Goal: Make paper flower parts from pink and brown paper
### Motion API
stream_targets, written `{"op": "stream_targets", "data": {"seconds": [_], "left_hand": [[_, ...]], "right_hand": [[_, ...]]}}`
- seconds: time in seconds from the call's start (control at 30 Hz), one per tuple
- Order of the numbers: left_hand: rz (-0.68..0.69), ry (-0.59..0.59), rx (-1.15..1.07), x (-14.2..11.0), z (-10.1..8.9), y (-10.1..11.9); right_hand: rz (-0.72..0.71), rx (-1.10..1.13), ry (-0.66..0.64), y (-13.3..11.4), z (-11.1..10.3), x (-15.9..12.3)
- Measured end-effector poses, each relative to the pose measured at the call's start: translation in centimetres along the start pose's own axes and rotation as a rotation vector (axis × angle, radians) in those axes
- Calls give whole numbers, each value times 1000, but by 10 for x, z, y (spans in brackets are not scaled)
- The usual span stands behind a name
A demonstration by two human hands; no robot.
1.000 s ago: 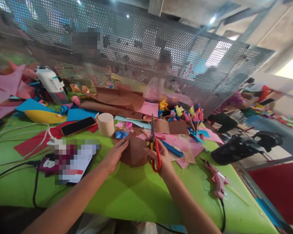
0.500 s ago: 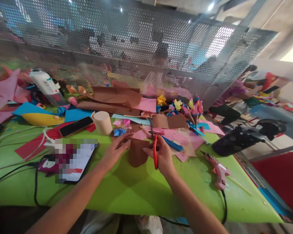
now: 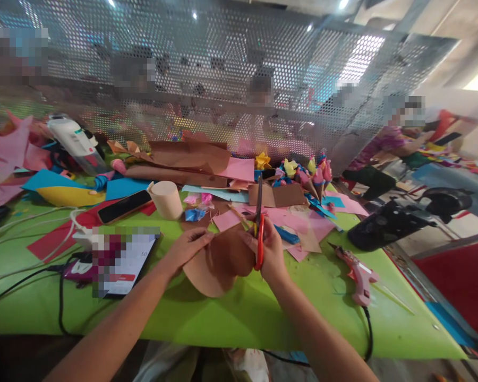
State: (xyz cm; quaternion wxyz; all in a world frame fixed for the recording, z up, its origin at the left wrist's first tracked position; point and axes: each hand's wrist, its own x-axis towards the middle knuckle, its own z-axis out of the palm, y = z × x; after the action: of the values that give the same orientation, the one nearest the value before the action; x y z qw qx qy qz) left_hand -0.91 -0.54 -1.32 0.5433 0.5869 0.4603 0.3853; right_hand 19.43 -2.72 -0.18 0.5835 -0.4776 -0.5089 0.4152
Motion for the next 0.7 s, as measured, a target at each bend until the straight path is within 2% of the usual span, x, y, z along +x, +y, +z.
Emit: {"op": "stream_targets", "data": {"seconds": [0.1,0.23,0.4,0.5,0.6,0.7], "left_hand": [[14,-31,-35,2,1,-3],[-74,-94,-205,1,2,-3],[-147,-94,-199,-1,3,1],[-152,-14,-149,0,2,5],[-118,129,-128,3,-3,6],[-94,278,-171,7,-9,4]], "right_hand": [[-23,-5,36,1,-2,1],[-42,34,45,1,-4,3],[-9,40,84,-1,-4,6],[29,34,69,-1,-2,9],[68,4,-36,0,-4,12],[83,-74,-127,-2,-16,10]]}}
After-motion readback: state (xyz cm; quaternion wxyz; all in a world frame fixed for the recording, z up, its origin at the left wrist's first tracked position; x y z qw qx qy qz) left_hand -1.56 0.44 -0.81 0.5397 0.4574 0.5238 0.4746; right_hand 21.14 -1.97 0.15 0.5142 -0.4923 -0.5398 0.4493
